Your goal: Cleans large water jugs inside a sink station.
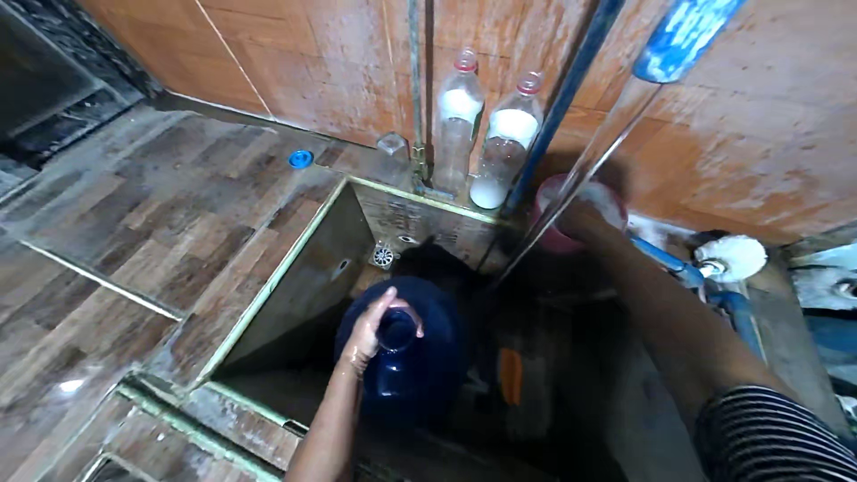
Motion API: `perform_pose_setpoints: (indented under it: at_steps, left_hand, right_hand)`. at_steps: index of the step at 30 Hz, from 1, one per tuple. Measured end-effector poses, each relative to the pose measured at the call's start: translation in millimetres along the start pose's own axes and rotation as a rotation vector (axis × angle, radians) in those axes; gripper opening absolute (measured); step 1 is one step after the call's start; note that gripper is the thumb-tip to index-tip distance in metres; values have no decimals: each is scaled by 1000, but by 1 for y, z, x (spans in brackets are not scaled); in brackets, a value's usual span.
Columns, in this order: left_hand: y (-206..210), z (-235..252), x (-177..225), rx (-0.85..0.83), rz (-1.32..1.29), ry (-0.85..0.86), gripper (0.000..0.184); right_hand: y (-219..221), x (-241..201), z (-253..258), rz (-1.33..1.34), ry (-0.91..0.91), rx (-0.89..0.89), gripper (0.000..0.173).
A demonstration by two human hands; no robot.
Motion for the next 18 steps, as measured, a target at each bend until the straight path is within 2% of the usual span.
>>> perform_pose_setpoints:
  at_steps: [3,5,7,8,10,12,15,18]
  left_hand:
    - [5,-8,2,100,-10,-49,68]
    - [2,-14,8,234,-4,-68,69]
    - [2,-20,16,408,63,-115,66]
    - [5,-23,20,503,116,-137,64]
    - [10,-27,27,680,172,-140,63]
    - [18,-33,33,765,166,-126,66]
    - [33,-42,40,788,148,-160,74]
    - [38,-46,36,839,-19,-210,76]
  right_hand:
    - [-30,-20,-26,202,49,94,44]
    - [-65,-46,-62,365,44,154,50]
    - [-78,-64,-104,512,-69,157,60]
    - [-75,-74,-127,572,-118,102,60]
    - [-59,-105,-171,656,-186,-86,49]
    - [-38,-152,-208,649,-254,-227,40]
    - [-9,-227,-248,575,-378,-154,46]
    - [44,-283,-268,397,-577,-76,63]
Point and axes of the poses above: each hand's wrist, its own z-axis towards the middle knuckle, its own y-axis out of the palm, x = y × z, the point moved 2 cm from there along z, towards the middle knuckle, and after that the axes turned 1 degree about -x, right-handed, at the moved point
